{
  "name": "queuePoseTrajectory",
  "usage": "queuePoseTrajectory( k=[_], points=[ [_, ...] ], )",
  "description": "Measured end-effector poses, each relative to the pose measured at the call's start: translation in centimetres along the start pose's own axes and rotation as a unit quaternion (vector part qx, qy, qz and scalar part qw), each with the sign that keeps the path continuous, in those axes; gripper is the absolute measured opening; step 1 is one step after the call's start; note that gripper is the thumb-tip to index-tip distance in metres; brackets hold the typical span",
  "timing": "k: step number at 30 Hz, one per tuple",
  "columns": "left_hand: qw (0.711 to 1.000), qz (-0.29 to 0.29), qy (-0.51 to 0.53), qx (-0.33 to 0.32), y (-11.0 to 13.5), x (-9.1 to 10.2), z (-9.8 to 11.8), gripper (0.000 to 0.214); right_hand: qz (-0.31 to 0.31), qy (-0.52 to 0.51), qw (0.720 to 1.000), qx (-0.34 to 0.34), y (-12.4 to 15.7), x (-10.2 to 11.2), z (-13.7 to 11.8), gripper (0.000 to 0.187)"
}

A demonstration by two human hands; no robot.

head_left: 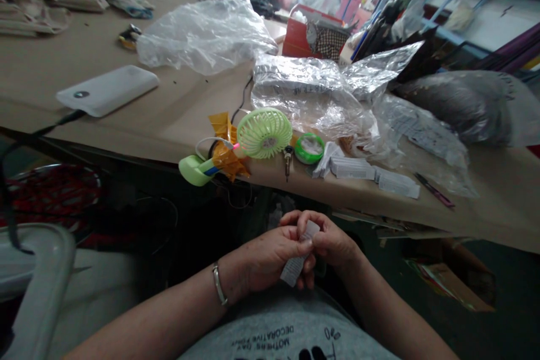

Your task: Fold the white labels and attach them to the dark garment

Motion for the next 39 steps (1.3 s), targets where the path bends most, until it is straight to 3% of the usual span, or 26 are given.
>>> queuePoseTrajectory(
  k=[3, 7, 9, 11, 14, 16, 19, 27, 34, 39],
  points=[
    [1.0, 0.006, -0.008, -0.003, -0.1, -0.1, 0.1, 0.028, 0.01, 0.023, 1.0, 0.016, 0.2, -0.1, 0.0, 0.031],
    [1.0, 0.028, 0.006, -0.011, -0.2, 0.1, 0.6, 0.026, 0.114, 0.155, 0.98, 0.057, 0.9, -0.1, -0.6, 0.037],
    [0.998, 0.051, 0.014, -0.021, -0.1, 0.2, 0.8, 0.026, 0.174, 0.269, 0.941, 0.107, 1.5, -0.2, -1.2, 0.034],
    [0.997, 0.065, 0.014, -0.032, -0.1, 0.2, 0.9, 0.026, 0.21, 0.391, 0.881, 0.162, 1.9, -0.4, -1.9, 0.031],
    [0.996, 0.075, 0.007, -0.045, -0.2, 0.2, 0.9, 0.025, 0.209, 0.52, 0.805, 0.195, 2.1, -0.8, -2.6, 0.032],
    [0.995, 0.084, -0.004, -0.047, -0.3, 0.2, 0.8, 0.022, 0.196, 0.565, 0.777, 0.199, 2.0, -1.0, -2.7, 0.03],
    [0.995, 0.09, -0.014, -0.048, -0.3, 0.2, 0.8, 0.021, 0.193, 0.59, 0.757, 0.207, 1.8, -1.0, -2.6, 0.028],
    [0.993, 0.098, -0.021, -0.058, -0.3, 0.2, 0.9, 0.021, 0.206, 0.565, 0.774, 0.198, 1.3, -1.0, -2.1, 0.028],
    [0.99, 0.117, -0.028, -0.075, -0.3, 0.5, 0.7, 0.023, 0.252, 0.41, 0.868, 0.125, 0.8, -0.9, -1.7, 0.023],
    [0.989, 0.118, -0.038, -0.086, -0.3, 0.6, 0.7, 0.026, 0.238, 0.428, 0.863, 0.125, 0.4, -1.5, -1.9, 0.018]
  ],
)
Point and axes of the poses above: each hand's wrist, its own y-axis away from the middle knuckle, its own x-axis out of the back of the hand, z = x × y, the point moved 1 cm from there along -y, towards the middle knuckle, and after that the axes turned 5 degrees about -x, right-handed, at the moved point
